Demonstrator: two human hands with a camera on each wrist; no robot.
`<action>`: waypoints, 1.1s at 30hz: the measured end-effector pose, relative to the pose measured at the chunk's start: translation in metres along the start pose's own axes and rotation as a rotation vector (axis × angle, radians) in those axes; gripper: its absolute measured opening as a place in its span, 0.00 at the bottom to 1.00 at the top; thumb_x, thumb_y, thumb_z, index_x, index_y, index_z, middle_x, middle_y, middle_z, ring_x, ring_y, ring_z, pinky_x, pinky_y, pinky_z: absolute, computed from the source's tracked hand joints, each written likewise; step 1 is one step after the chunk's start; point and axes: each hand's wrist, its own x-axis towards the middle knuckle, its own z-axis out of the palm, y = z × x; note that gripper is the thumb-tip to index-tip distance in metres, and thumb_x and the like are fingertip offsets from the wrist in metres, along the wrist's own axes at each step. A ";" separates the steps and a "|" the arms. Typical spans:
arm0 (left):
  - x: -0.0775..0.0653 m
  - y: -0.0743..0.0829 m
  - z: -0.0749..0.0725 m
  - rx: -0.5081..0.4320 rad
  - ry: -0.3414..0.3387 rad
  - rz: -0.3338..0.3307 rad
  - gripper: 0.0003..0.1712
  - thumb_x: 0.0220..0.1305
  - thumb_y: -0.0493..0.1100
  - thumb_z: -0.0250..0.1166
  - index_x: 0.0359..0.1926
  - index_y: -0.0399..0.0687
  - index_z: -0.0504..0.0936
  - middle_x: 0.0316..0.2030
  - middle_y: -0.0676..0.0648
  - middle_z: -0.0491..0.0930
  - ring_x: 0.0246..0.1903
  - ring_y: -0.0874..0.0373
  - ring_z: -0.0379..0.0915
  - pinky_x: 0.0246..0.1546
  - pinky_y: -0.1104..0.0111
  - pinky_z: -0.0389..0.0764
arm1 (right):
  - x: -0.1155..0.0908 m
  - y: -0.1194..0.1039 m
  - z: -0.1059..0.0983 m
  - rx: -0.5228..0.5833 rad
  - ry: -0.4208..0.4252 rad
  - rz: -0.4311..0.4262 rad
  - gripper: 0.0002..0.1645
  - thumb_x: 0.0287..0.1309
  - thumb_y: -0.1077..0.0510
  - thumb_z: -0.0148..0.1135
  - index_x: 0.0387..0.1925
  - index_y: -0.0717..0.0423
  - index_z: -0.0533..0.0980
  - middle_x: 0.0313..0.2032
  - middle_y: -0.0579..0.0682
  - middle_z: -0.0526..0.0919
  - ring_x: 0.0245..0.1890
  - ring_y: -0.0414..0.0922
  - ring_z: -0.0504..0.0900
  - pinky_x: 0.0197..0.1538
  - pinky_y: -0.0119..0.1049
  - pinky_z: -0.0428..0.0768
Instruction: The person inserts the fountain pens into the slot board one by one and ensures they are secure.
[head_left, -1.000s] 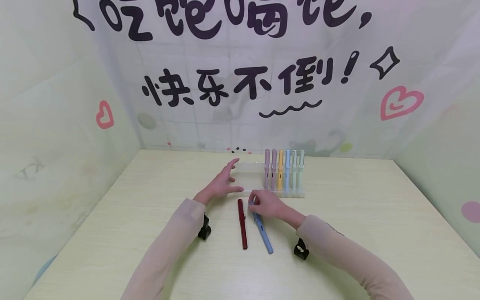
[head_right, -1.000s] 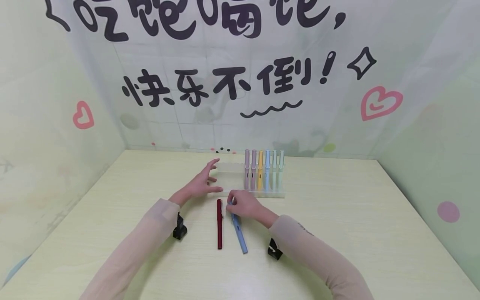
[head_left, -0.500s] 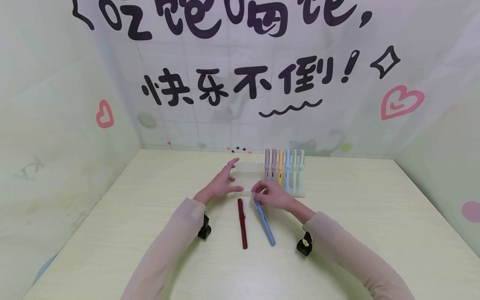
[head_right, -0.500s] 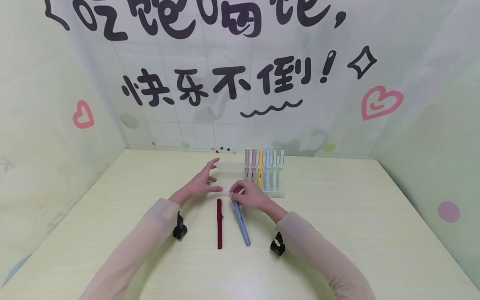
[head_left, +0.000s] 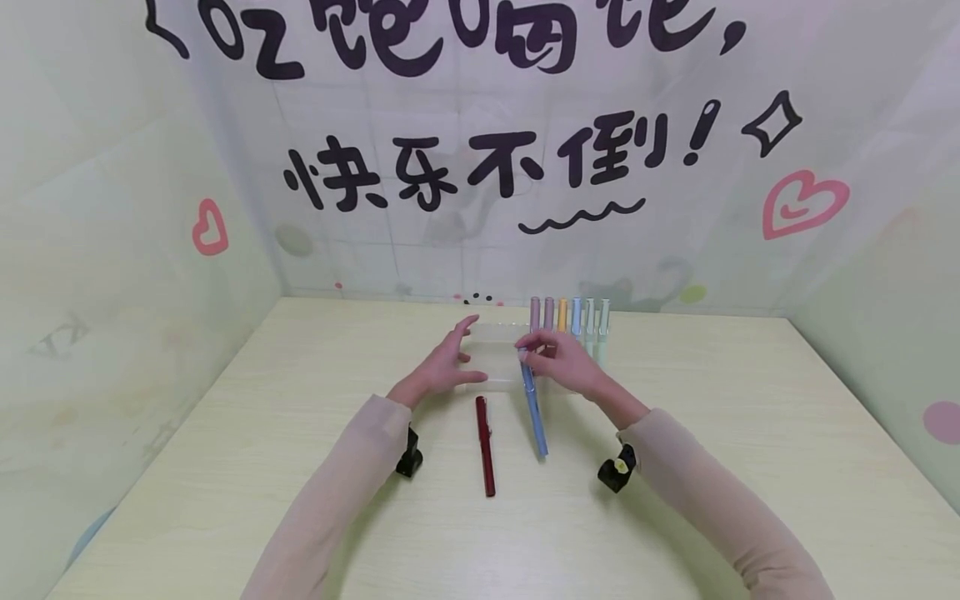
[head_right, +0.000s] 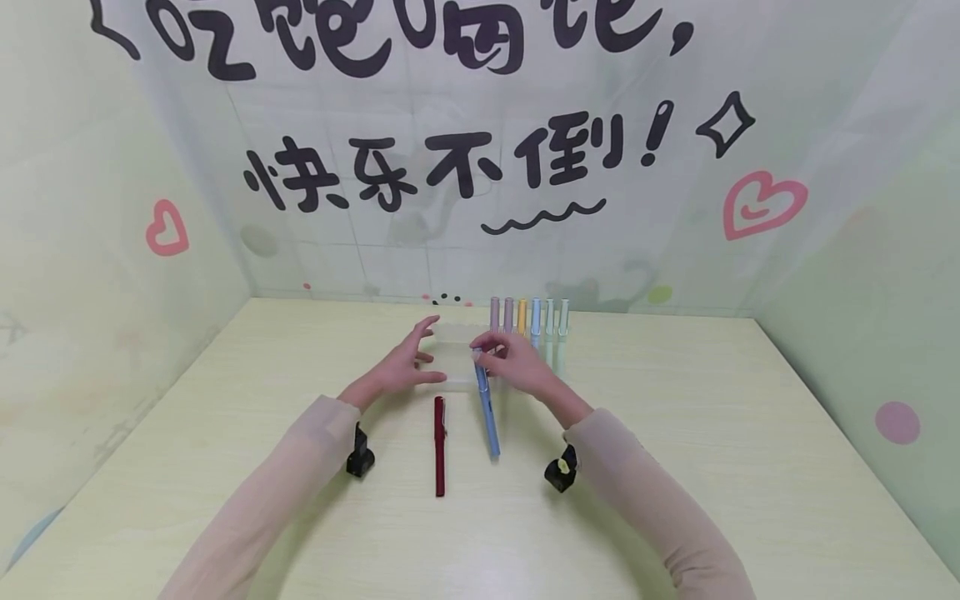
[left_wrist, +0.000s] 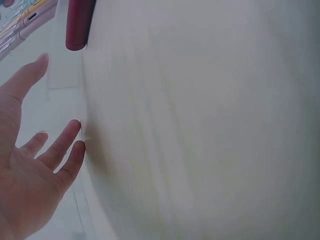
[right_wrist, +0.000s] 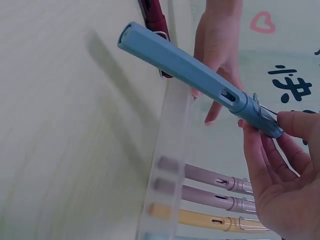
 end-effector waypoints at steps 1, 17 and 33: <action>0.000 0.000 0.000 -0.001 0.000 0.002 0.57 0.45 0.41 0.70 0.67 0.58 0.41 0.63 0.38 0.51 0.46 0.45 0.69 0.45 0.55 0.70 | 0.002 0.002 -0.002 -0.004 0.014 -0.004 0.12 0.57 0.64 0.54 0.43 0.66 0.72 0.35 0.57 0.75 0.29 0.48 0.76 0.36 0.48 0.77; 0.000 -0.001 0.000 0.005 -0.003 0.004 0.57 0.45 0.42 0.70 0.67 0.63 0.40 0.63 0.38 0.50 0.47 0.46 0.69 0.46 0.55 0.70 | 0.009 -0.036 -0.024 -0.050 0.195 -0.006 0.16 0.58 0.64 0.52 0.47 0.69 0.69 0.41 0.62 0.74 0.40 0.53 0.73 0.42 0.43 0.74; -0.002 0.000 0.000 0.010 -0.005 0.004 0.56 0.45 0.41 0.70 0.67 0.63 0.40 0.63 0.38 0.50 0.46 0.47 0.69 0.46 0.56 0.70 | 0.035 -0.017 -0.035 -0.019 0.326 -0.082 0.16 0.57 0.61 0.55 0.46 0.65 0.72 0.43 0.57 0.76 0.42 0.48 0.73 0.48 0.40 0.71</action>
